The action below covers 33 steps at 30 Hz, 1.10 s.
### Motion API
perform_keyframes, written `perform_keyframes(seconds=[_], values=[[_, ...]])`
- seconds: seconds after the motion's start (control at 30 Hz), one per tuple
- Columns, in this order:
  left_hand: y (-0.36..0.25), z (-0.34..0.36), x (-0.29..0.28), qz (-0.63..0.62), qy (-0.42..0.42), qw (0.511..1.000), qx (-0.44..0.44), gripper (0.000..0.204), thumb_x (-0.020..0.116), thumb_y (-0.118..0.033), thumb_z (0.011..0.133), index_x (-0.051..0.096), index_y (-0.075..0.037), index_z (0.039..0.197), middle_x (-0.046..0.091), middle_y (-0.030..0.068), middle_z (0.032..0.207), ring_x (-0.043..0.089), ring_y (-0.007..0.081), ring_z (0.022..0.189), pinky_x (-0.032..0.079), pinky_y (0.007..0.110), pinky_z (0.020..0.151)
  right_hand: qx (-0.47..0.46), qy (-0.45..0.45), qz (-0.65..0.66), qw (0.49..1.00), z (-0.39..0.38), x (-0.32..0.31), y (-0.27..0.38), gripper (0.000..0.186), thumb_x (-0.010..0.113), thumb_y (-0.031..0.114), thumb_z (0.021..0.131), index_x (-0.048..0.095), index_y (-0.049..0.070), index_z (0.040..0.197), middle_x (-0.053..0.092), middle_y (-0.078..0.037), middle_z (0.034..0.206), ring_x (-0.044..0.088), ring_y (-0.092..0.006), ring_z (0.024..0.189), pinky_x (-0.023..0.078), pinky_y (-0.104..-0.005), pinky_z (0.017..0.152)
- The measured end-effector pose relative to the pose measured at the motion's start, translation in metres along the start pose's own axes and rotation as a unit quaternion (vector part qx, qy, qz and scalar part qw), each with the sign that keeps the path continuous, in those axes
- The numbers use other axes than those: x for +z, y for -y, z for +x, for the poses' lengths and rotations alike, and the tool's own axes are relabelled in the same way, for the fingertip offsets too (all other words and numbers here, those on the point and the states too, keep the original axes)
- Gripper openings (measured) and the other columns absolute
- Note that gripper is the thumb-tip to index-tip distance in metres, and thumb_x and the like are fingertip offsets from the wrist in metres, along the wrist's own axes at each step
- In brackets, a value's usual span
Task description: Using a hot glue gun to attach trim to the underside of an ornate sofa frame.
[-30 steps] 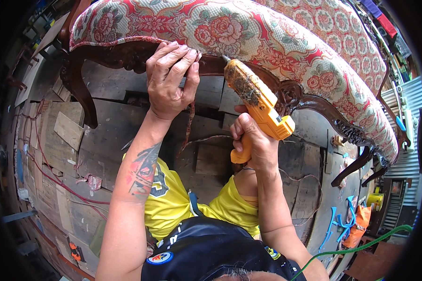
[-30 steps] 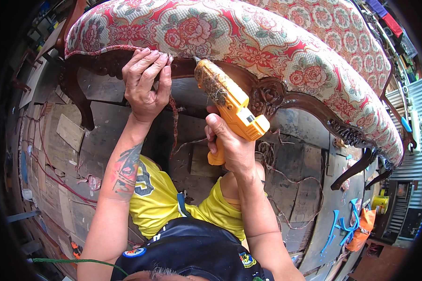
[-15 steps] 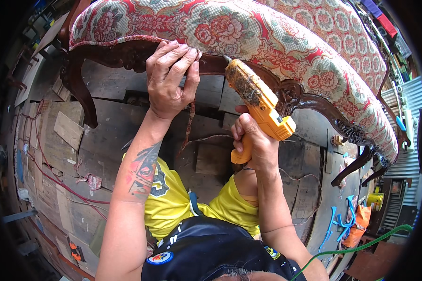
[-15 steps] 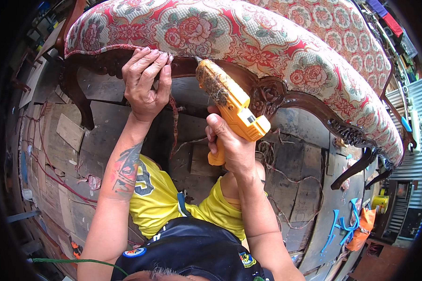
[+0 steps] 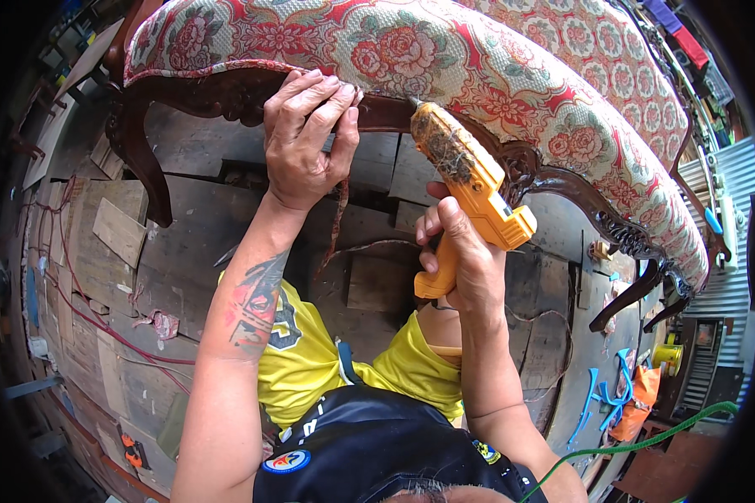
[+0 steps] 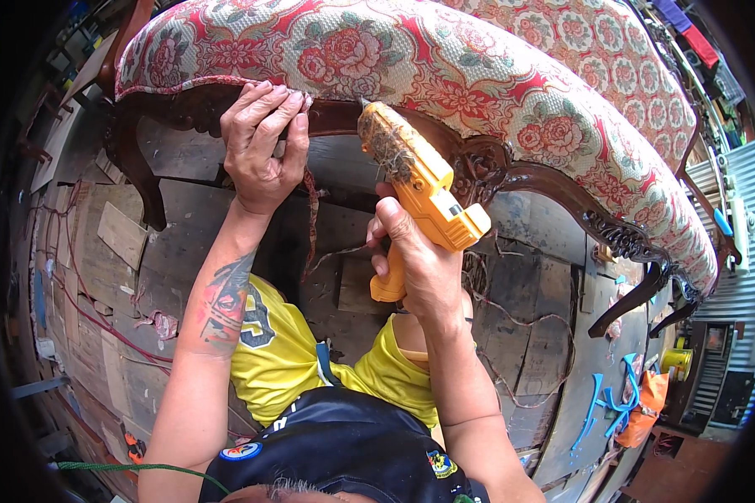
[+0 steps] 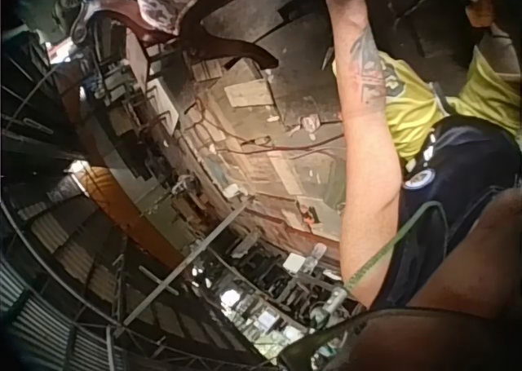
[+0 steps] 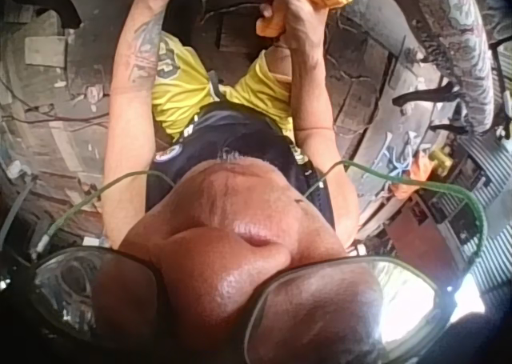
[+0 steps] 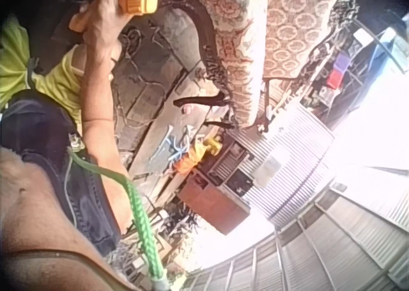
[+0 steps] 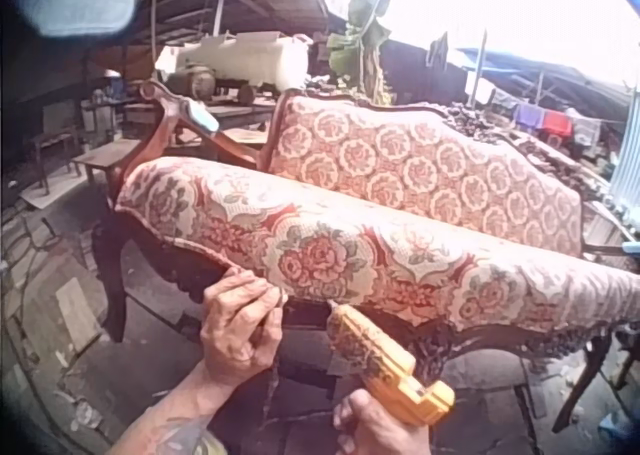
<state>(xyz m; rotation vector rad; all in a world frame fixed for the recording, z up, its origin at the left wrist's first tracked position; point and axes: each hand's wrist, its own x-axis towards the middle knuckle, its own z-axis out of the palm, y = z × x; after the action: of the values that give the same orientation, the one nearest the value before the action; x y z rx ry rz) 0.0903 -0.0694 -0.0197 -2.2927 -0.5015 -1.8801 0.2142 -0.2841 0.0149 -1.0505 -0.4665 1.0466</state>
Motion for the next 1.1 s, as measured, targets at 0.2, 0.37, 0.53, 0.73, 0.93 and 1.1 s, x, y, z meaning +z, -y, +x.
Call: perform_keyframes(seconds=[0.2,0.37,0.53,0.73,0.93,1.1], values=[[0.001,0.000,0.002,-0.007,-0.009,1.000,0.000,0.029,0.082,-0.004,0.088,0.080,-0.010,0.117,0.072,0.0046,0.121,0.065,0.0274,0.123,0.052,0.046,0.114,-0.014,0.000,-0.051,0.999,-0.002,0.006,0.013,0.044,0.076,0.021,0.103,0.060,-0.003,0.137,0.066,-0.005,0.090,0.065,-0.0129,0.080,0.048,-0.0234,0.051],[0.003,-0.001,0.002,-0.008,-0.012,1.000,0.001,0.029,0.082,-0.006,0.087,0.081,-0.009,0.116,0.072,0.0051,0.121,0.065,0.0279,0.123,0.052,0.046,0.113,-0.032,-0.068,-0.201,0.977,-0.009,0.021,0.036,0.043,0.079,0.018,0.100,0.064,-0.001,0.135,0.070,-0.005,0.091,0.066,-0.0113,0.078,0.048,-0.0232,0.050],[0.002,-0.001,0.002,-0.009,-0.017,1.000,0.004,0.028,0.082,-0.007,0.088,0.081,-0.010,0.116,0.072,0.0049,0.120,0.066,0.0279,0.122,0.053,0.046,0.113,-0.208,0.051,-0.543,0.812,-0.001,0.036,0.086,0.036,0.087,0.020,0.092,0.070,-0.001,0.115,0.072,-0.004,0.083,0.065,-0.0160,0.070,0.052,-0.0355,0.066],[0.004,0.000,0.002,0.007,-0.010,1.000,0.013,0.028,0.082,-0.008,0.088,0.081,-0.010,0.116,0.072,0.0047,0.120,0.066,0.0279,0.122,0.053,0.046,0.113,-0.220,0.127,-0.772,0.583,-0.004,0.050,0.166,0.030,0.081,0.009,0.091,0.071,-0.001,0.118,0.076,-0.018,0.098,0.073,-0.0343,0.085,0.055,-0.0418,0.084],[-0.001,0.001,0.002,-0.005,-0.012,1.000,0.001,0.027,0.080,-0.004,0.090,0.080,-0.010,0.117,0.072,0.0039,0.120,0.065,0.0270,0.123,0.052,0.045,0.114,-0.060,-0.061,-0.473,0.877,-0.146,-0.061,0.228,0.047,0.078,0.021,0.092,0.069,0.002,0.134,0.072,-0.014,0.127,0.073,-0.0211,0.101,0.062,-0.0283,0.060],[-0.006,0.006,0.000,0.014,-0.014,1.000,0.008,0.024,0.080,-0.005,0.091,0.080,-0.010,0.115,0.073,0.0044,0.120,0.066,0.0272,0.122,0.051,0.045,0.114,0.117,-0.334,-0.360,0.863,-0.272,-0.274,0.099,0.041,0.073,0.040,0.104,0.060,0.004,0.117,0.072,-0.012,0.082,0.068,-0.0186,0.051,0.054,-0.0312,0.043]])
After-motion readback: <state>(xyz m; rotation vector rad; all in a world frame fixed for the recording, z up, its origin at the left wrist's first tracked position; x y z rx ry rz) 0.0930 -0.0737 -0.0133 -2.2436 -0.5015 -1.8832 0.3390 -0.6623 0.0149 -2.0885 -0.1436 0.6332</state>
